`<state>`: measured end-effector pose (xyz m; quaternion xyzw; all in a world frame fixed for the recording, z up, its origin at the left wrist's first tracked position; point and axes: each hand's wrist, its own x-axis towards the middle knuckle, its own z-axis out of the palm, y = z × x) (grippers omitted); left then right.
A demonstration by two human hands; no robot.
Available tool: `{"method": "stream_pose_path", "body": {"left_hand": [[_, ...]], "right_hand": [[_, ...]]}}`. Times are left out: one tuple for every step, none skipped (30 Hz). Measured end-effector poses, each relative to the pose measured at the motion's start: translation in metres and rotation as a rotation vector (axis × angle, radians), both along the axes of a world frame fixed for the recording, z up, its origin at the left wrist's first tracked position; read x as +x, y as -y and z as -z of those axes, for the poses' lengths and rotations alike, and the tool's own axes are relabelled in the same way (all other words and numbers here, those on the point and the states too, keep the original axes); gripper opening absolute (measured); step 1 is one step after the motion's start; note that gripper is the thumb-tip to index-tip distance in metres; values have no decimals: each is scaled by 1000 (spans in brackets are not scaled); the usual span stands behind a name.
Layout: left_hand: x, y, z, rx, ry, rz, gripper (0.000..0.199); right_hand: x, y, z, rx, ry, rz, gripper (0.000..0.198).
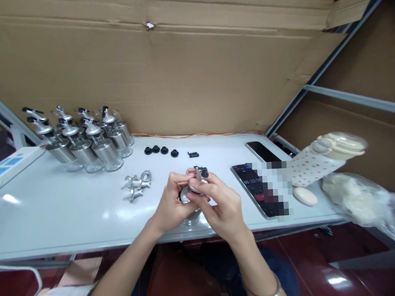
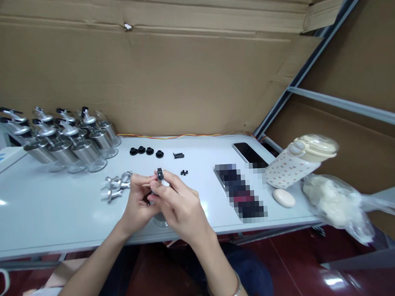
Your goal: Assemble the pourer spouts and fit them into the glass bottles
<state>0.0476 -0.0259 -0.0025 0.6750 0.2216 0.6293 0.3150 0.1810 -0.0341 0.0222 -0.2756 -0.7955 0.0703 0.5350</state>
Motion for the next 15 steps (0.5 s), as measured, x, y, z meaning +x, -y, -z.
{"method": "stream_pose_path", "body": {"left_hand": [[0, 0, 2, 12, -11, -22, 34], [0, -1, 4, 25, -24, -46, 37], [0, -1, 6, 33, -37, -72, 38], [-1, -1, 8, 39, -51, -95, 39], [-1, -1, 10, 41, -62, -116, 39], [-1, -1, 11, 43, -70, -131, 39], [-2, -1, 12, 42, -75, -141, 39], [-2, -1, 12, 41, -75, -146, 38], [-2, -1, 12, 41, -74, -146, 38], [-2, -1, 11, 42, -74, -143, 38], [-2, 0, 10, 42, -74, -140, 37], [-2, 0, 10, 43, -74, -138, 36], [-2, 0, 9, 43, -75, -138, 35], [-1, 1, 8, 40, -76, -138, 35], [-1, 2, 7, 36, -76, -141, 34]], "right_hand": [[0, 0, 2, -1, 0, 2, 37], [1, 0, 3, 2, -3, -1, 39], [1, 0, 4, 5, -7, -5, 40], [1, 0, 5, 9, -10, -11, 41], [1, 0, 5, 16, -17, -17, 43], [0, 0, 5, 25, -24, -25, 43], [0, 0, 5, 33, -28, -30, 43], [0, 0, 4, 40, -31, -32, 43], [-1, 0, 3, 44, -30, -30, 42], [-1, 0, 3, 48, -28, -26, 42], [-1, 0, 2, 50, -23, -21, 41], [-1, 0, 2, 50, -20, -18, 40], [-1, 1, 1, 51, -19, -18, 39], [-1, 1, 1, 51, -19, -22, 38], [-1, 2, 1, 51, -19, -26, 37]]}}
